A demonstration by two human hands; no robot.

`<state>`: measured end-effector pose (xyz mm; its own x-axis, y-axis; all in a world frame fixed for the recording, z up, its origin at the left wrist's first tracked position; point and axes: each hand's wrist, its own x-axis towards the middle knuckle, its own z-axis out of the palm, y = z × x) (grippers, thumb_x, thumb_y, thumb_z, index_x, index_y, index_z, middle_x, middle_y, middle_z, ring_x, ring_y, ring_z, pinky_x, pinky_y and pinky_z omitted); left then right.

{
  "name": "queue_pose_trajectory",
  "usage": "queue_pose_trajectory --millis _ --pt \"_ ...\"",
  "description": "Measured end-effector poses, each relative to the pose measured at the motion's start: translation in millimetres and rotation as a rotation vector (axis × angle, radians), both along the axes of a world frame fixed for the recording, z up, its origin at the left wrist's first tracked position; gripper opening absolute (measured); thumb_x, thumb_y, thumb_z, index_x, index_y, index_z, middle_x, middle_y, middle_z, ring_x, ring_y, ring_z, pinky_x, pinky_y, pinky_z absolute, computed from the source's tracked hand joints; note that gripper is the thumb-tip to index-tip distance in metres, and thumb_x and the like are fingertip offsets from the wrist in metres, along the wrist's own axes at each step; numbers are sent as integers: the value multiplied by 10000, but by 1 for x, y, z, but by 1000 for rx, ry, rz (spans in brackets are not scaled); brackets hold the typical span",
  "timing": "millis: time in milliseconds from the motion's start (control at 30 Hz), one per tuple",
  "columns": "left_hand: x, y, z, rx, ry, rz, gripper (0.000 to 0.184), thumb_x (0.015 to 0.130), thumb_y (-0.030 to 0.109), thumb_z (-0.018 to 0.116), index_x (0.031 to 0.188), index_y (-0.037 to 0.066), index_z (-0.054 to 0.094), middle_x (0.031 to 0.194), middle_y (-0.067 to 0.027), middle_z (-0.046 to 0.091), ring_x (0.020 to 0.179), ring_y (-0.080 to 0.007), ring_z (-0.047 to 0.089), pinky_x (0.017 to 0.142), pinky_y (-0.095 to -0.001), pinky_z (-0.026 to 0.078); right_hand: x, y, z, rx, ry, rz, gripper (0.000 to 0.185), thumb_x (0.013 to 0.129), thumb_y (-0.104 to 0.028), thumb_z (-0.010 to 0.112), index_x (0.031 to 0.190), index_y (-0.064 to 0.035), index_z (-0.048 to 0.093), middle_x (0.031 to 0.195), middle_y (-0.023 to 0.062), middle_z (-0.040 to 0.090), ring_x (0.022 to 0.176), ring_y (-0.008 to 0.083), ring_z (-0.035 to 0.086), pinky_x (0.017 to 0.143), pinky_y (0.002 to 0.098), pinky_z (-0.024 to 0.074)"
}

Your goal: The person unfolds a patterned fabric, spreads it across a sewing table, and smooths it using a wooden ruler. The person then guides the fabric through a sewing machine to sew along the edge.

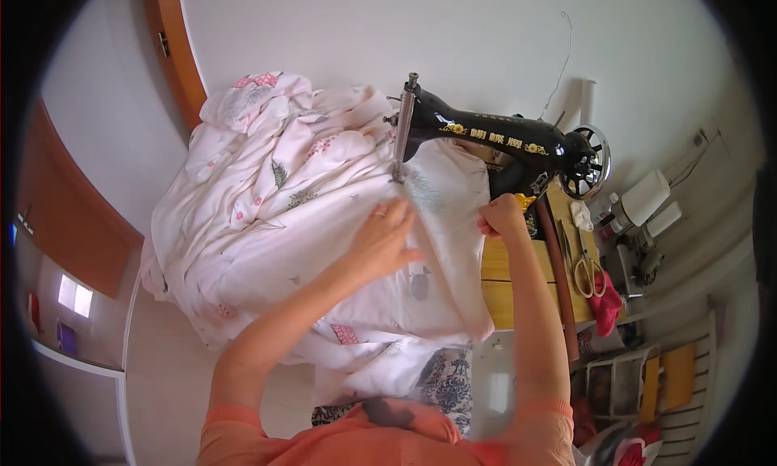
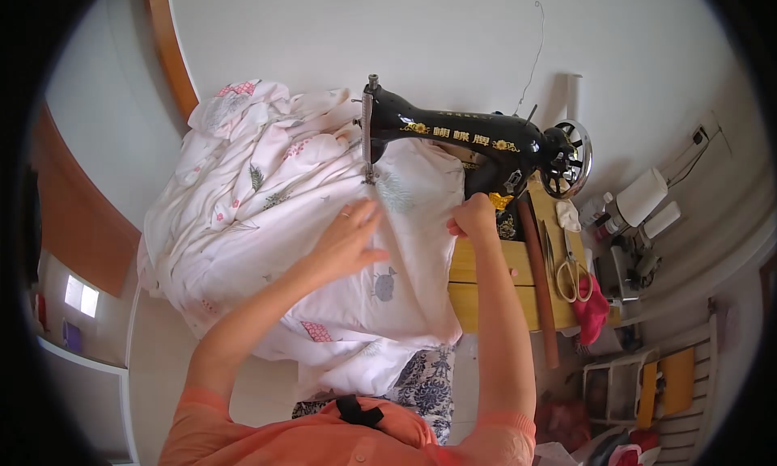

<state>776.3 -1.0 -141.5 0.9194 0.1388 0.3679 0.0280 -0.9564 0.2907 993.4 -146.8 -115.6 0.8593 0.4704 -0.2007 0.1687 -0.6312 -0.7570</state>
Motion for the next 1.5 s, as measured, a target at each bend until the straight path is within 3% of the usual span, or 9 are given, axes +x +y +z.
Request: queue_pose_trajectory --millis 133,267,500,600,633,933,1133,1300,1500 --pt "-3 -40 6 58 212 19 734 841 556 510 1373 64 389 1459 -209 274 1365 -398 204 1026 -663 165 3 5 2 421 275 -150 110 823 -33 528 858 72 527 729 153 661 508 199 638 418 300 503" --pt "-4 -63 0 96 253 39 758 851 615 430 1397 93 361 1495 -176 221 1390 -385 149 995 -722 106 -4 30 -35 605 -577 -160 168 912 -115 491 939 45 448 766 175 658 635 348 659 587 374 548" --pt "-14 -46 13 -249 123 -172 416 881 353 557 1182 67 578 1299 -166 494 1243 -326 418 998 -533 320 -33 21 -51 -9 -1005 166 307 795 -6 499 1099 40 494 1275 273 469 1221 378 430 1035 416 336" --pt "-9 20 37 -585 -281 34 128 847 112 610 931 38 672 1001 -129 655 942 -281 621 840 -352 476 -34 18 -42 -53 -1065 246 288 832 -13 464 1112 49 490 1269 252 486 1203 374 449 1018 408 361" --pt "-9 51 54 -227 -258 211 123 826 77 599 926 48 663 928 -131 651 854 -309 627 759 -372 489 -31 20 -37 -44 -969 264 280 844 -30 462 1111 47 496 1272 241 487 1199 371 453 1017 407 362" --pt "7 132 50 88 475 373 312 719 272 712 991 124 673 969 -111 652 919 -320 616 792 -410 488 -23 28 -45 63 -979 257 267 906 -134 455 1102 24 544 1258 203 514 1164 352 480 1007 397 372" --pt "25 134 39 510 512 286 165 760 117 613 904 43 646 923 -152 650 850 -307 640 705 -447 495 -26 30 -41 61 -970 242 275 908 -135 454 1112 28 538 1255 204 517 1166 350 480 1006 395 374" --pt "43 166 33 1015 -208 35 121 717 130 548 823 95 595 865 -47 563 865 -190 559 783 -319 406 -28 28 -40 57 -996 255 280 902 -131 458 1121 26 535 1257 206 513 1165 349 481 1006 399 374" --pt "10 138 17 692 67 247 166 753 69 541 909 98 590 926 -47 556 951 -210 550 819 -366 391 -28 30 -42 56 -1031 210 271 894 -126 457 1110 20 534 1275 214 493 1184 351 467 1017 400 366"
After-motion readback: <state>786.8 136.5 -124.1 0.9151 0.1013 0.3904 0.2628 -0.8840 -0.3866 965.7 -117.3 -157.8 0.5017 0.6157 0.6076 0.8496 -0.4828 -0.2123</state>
